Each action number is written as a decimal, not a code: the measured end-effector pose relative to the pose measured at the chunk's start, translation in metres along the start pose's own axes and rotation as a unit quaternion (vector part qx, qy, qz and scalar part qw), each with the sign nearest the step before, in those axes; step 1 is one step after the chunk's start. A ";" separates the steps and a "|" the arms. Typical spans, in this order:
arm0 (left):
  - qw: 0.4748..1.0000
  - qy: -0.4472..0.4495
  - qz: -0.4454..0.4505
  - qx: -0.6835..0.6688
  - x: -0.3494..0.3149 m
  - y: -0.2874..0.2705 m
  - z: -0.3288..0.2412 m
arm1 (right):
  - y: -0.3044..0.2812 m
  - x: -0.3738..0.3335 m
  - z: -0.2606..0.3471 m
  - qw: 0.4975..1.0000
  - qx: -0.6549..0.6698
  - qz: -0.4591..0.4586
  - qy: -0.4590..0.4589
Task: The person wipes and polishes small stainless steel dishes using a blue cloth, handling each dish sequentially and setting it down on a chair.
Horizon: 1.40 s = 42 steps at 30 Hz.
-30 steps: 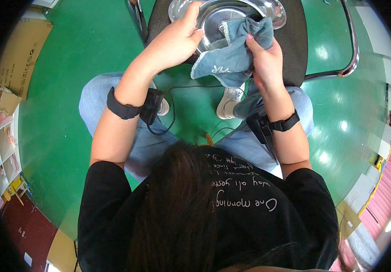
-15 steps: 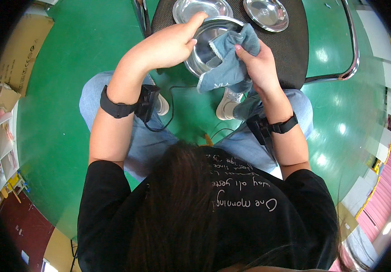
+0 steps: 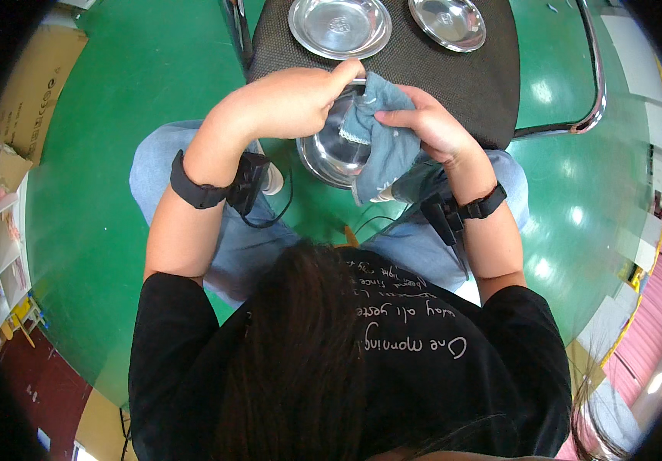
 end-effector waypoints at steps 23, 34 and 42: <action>0.987 -0.014 -0.152 -0.055 0.007 -0.009 0.000 | -0.032 0.001 0.033 0.940 -0.158 -0.218 -0.210; 0.920 -0.107 -0.295 -0.233 0.006 -0.024 0.020 | -0.065 -0.007 0.036 0.894 -0.154 -0.346 -0.241; 0.860 -0.078 -0.394 -0.315 0.010 -0.025 0.020 | -0.046 -0.009 0.036 0.936 -0.199 -0.253 -0.138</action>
Point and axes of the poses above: each hand's wrist, its own x-axis towards the middle knuckle, its own y-axis out of the palm, z = x × y, the point moved 3 cm from there along x, towards the middle knuckle, and after that the axes turned 6 degrees about -x, right-handed, at the moved point
